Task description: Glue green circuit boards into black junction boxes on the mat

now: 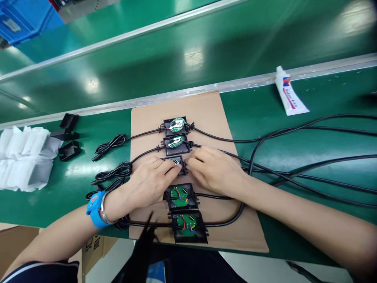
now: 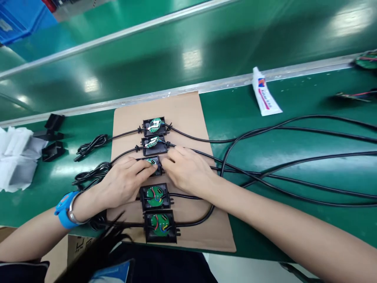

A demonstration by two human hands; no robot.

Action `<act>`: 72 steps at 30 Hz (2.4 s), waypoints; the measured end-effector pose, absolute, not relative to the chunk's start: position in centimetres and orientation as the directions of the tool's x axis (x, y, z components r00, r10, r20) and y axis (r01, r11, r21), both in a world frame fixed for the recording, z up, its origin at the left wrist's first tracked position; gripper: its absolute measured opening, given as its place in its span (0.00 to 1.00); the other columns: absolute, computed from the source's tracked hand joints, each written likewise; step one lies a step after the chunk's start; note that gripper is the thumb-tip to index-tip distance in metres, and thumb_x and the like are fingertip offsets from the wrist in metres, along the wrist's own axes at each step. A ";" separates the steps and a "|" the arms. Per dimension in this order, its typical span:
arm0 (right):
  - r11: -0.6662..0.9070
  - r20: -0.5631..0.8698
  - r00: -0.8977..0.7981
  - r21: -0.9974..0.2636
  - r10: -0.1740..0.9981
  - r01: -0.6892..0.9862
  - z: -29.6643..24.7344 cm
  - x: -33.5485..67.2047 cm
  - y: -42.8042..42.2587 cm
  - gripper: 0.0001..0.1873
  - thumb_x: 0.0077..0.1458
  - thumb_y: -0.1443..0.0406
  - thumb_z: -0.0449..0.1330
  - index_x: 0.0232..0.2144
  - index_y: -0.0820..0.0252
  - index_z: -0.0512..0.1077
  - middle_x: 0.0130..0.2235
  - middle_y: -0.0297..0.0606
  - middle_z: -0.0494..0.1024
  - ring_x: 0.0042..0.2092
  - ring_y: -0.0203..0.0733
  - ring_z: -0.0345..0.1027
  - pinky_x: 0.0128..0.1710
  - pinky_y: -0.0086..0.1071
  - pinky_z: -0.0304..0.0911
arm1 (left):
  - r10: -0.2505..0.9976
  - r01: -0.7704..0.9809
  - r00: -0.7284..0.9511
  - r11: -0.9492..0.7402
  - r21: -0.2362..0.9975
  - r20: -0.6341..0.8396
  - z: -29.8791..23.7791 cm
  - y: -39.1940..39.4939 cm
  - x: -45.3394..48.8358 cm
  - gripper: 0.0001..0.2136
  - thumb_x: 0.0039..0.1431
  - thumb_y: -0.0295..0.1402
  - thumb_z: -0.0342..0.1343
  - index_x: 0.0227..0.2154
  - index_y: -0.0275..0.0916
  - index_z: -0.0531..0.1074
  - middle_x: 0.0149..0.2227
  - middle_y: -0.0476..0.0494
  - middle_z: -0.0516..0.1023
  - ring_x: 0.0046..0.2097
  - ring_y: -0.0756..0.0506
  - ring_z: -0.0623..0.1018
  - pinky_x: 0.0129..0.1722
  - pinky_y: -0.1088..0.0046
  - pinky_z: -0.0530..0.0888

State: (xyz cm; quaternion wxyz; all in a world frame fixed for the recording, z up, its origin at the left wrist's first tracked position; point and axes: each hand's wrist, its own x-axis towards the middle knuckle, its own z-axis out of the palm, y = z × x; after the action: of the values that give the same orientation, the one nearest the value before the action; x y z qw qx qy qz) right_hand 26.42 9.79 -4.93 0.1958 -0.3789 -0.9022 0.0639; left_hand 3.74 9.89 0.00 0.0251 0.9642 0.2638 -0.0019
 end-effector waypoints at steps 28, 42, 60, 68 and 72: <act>0.740 0.376 -0.638 -0.312 0.672 0.596 -1.8 24.1 8.5 0.16 0.62 0.68 0.51 0.43 0.70 0.77 0.38 0.48 0.74 0.41 0.48 0.62 0.41 0.39 0.58 | 0.819 0.764 0.574 -0.530 0.367 -0.013 -0.1 9.1 0.0 0.06 0.63 0.30 0.54 0.39 0.37 0.76 0.38 0.42 0.79 0.42 0.42 0.77 0.44 0.61 0.76; 0.615 0.145 -0.618 -0.415 0.772 0.671 -2.4 21.9 8.5 0.21 0.66 0.61 0.50 0.30 0.60 0.81 0.33 0.45 0.66 0.38 0.46 0.51 0.38 0.40 0.48 | 0.787 0.716 0.613 -0.591 0.373 0.069 -1.9 10.5 -0.2 0.04 0.62 0.28 0.57 0.34 0.38 0.78 0.35 0.46 0.80 0.38 0.45 0.79 0.40 0.68 0.76; 0.653 0.345 -0.558 -0.467 0.755 0.595 -2.2 26.4 10.5 0.15 0.64 0.64 0.53 0.45 0.61 0.78 0.41 0.46 0.74 0.44 0.47 0.63 0.45 0.41 0.63 | 0.769 0.713 0.638 -0.573 0.405 -0.034 0.4 11.4 -0.4 0.07 0.64 0.29 0.54 0.41 0.37 0.76 0.40 0.42 0.79 0.44 0.44 0.78 0.45 0.65 0.76; 0.566 0.297 -0.482 -0.399 0.824 0.721 -5.9 29.2 13.6 0.06 0.62 0.65 0.53 0.36 0.60 0.70 0.36 0.43 0.76 0.41 0.47 0.70 0.43 0.41 0.67 | 0.806 0.793 0.575 -0.508 0.337 -0.140 -0.5 15.8 0.4 0.03 0.61 0.27 0.55 0.36 0.35 0.72 0.38 0.40 0.76 0.42 0.43 0.75 0.46 0.62 0.74; 0.582 0.350 -0.465 -0.473 0.813 0.662 -4.1 28.7 12.3 0.07 0.65 0.69 0.49 0.41 0.60 0.67 0.39 0.44 0.75 0.40 0.43 0.72 0.41 0.38 0.68 | 0.815 0.760 0.567 -0.461 0.458 -0.120 1.2 15.0 0.6 0.06 0.62 0.25 0.48 0.36 0.37 0.69 0.33 0.46 0.75 0.34 0.47 0.74 0.39 0.68 0.74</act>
State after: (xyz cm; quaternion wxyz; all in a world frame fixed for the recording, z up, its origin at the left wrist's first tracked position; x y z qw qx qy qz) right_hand 28.74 12.27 -4.14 0.2778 -0.4364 -0.8448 0.1363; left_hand 0.57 14.96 1.15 0.2374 0.8527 0.4617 0.0580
